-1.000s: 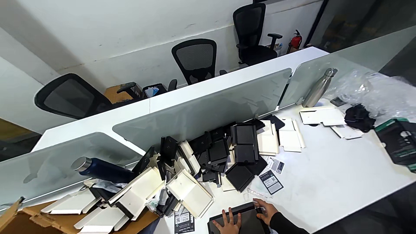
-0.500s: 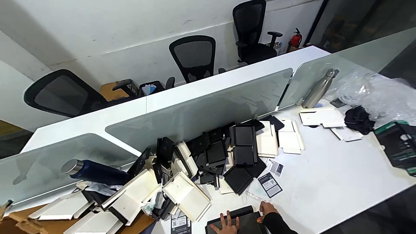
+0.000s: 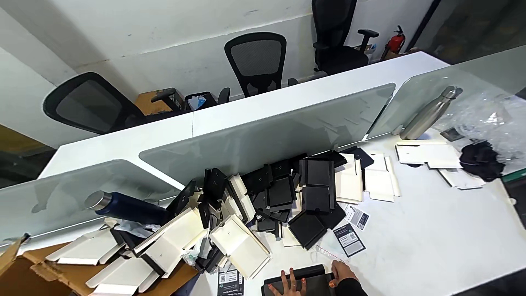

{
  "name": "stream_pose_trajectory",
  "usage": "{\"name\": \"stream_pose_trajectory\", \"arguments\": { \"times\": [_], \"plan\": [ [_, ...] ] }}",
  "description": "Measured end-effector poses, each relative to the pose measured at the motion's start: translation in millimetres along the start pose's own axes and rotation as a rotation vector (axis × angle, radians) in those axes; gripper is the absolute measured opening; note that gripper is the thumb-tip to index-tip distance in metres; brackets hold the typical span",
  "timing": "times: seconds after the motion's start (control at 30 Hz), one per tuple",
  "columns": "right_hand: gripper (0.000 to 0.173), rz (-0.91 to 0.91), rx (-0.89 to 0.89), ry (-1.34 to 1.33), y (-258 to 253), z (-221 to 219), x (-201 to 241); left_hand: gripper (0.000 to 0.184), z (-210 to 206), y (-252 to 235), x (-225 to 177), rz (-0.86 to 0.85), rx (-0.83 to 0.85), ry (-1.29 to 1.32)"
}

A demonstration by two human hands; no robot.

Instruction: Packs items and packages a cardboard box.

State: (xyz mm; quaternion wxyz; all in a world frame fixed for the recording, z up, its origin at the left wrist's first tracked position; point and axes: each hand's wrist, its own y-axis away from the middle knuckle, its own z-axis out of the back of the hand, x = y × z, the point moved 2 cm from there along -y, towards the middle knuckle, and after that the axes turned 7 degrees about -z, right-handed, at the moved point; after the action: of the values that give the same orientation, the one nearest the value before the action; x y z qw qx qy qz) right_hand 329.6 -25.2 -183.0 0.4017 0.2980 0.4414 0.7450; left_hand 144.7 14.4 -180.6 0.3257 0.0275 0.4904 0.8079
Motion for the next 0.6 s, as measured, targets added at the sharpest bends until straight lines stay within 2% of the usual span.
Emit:
{"name": "stream_pose_trajectory", "arguments": {
  "times": [0.3, 0.4, 0.5, 0.6],
  "plan": [
    [0.056, 0.036, -0.010, 0.113, -11, 10, -1, 0.112, -4, 3, 1, -0.013, -0.050, 0.018],
    [0.044, 0.184, -0.011, 0.127, 18, -4, -1, 0.112, 1, 6, -1, -0.005, -0.036, 0.024],
    [0.040, 0.398, 0.026, 0.140, 34, -44, -19, 0.113, 1, 7, -2, -0.006, -0.027, 0.025],
    [0.040, 0.447, 0.023, 0.115, 32, -64, -32, 0.114, 3, 7, -3, -0.003, -0.012, 0.006]
  ]
}}
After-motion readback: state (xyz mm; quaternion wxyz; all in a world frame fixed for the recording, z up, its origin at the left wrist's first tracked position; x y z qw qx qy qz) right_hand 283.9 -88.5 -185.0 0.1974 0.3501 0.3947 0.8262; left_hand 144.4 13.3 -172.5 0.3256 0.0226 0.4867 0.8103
